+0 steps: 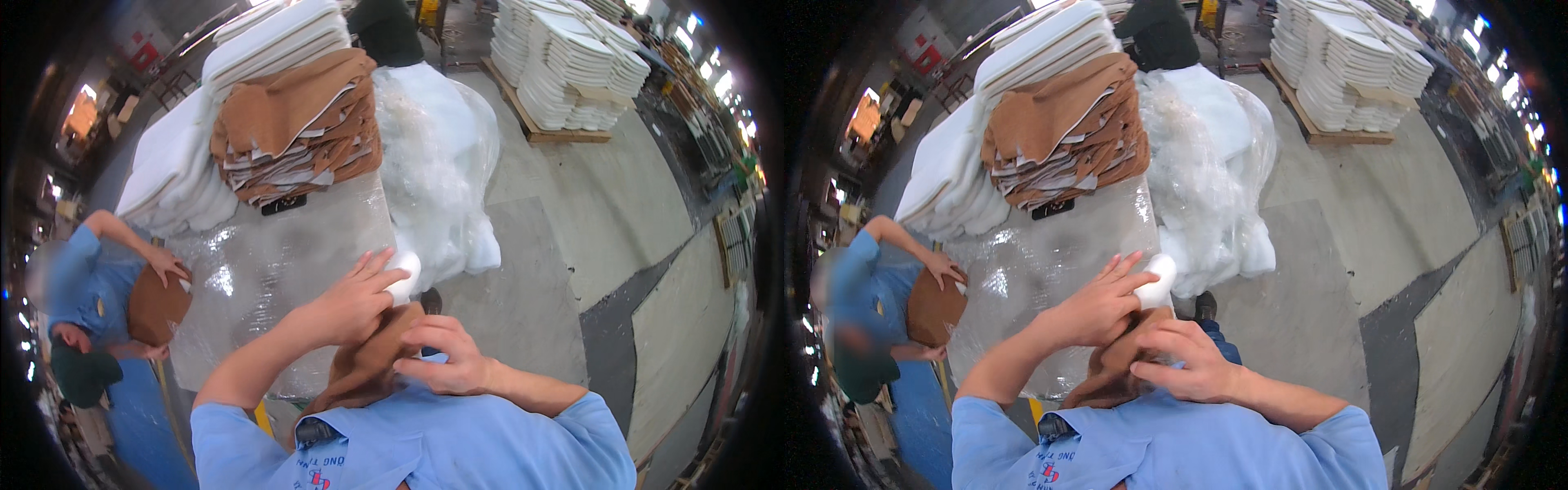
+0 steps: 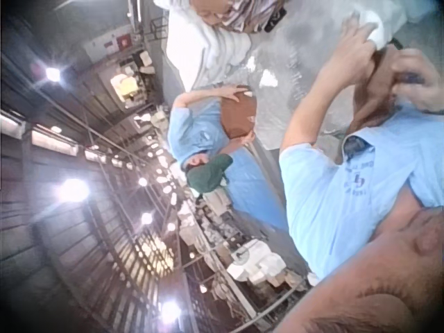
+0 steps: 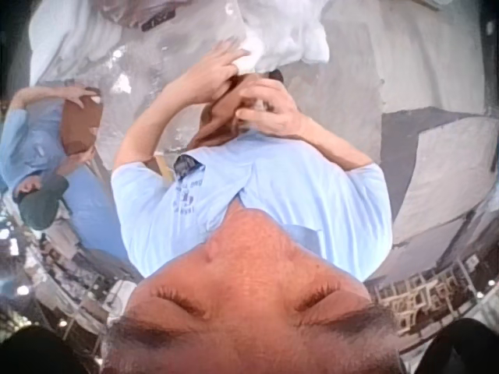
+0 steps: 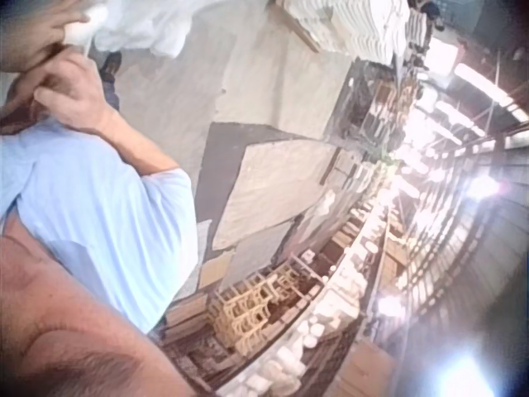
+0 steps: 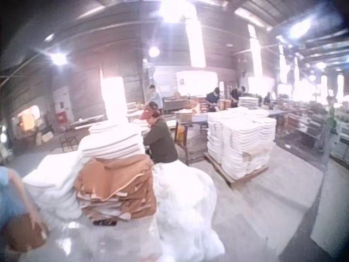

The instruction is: The person inserts white foam inserts into brown fabric covers, folds the edges, and stacks the finished cushions. They repeat this process for multiple cushions while another worker performs the same task nearby.

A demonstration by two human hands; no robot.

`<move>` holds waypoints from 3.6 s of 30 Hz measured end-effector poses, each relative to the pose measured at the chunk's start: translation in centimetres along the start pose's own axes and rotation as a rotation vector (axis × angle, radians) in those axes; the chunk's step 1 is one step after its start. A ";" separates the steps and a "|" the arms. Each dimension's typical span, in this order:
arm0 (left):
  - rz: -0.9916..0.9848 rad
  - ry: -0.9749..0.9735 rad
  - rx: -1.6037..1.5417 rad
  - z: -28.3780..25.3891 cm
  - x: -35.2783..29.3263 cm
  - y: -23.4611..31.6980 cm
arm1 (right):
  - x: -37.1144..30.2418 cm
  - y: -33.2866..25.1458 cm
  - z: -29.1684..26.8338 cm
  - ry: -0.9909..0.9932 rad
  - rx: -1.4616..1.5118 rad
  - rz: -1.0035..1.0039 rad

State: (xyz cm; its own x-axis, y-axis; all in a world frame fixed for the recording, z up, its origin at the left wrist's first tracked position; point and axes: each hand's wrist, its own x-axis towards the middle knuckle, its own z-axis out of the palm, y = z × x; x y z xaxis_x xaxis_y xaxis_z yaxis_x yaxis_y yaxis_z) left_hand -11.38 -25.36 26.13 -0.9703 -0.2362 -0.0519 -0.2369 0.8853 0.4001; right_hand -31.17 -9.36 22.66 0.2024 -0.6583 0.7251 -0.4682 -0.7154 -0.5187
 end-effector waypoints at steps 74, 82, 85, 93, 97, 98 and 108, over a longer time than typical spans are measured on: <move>-0.383 -0.420 -0.966 0.2 1.9 -2.1 | -6.6 6.5 6.7 0.066 1.366 1.161; -0.633 -0.790 -0.900 1.4 5.2 -2.1 | -5.9 4.8 6.0 0.139 0.855 1.054; -0.464 -0.856 -0.764 0.9 6.0 -1.2 | -5.7 4.3 5.4 0.126 0.722 1.003; -0.273 -0.538 -0.345 -0.9 5.5 0.8 | -6.0 4.7 6.0 0.124 1.163 0.986; -0.166 -0.352 -0.243 0.2 4.4 -0.7 | -6.0 5.1 5.3 -0.012 1.030 1.066; -0.138 -0.296 -0.222 0.6 4.1 -1.4 | -5.9 5.2 5.1 -0.073 0.927 1.095; -0.243 -0.172 -0.658 2.9 4.4 -5.7 | -4.0 7.9 4.9 0.009 -0.015 0.679</move>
State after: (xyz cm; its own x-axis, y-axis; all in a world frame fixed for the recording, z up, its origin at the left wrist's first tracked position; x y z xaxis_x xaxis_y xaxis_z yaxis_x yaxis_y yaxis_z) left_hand -14.46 -30.29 20.93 -0.9009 -0.2809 -0.3309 -0.4208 0.3783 0.8245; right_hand -31.43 -13.53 13.50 -0.1486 -0.9582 0.2443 -0.5010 -0.1401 -0.8541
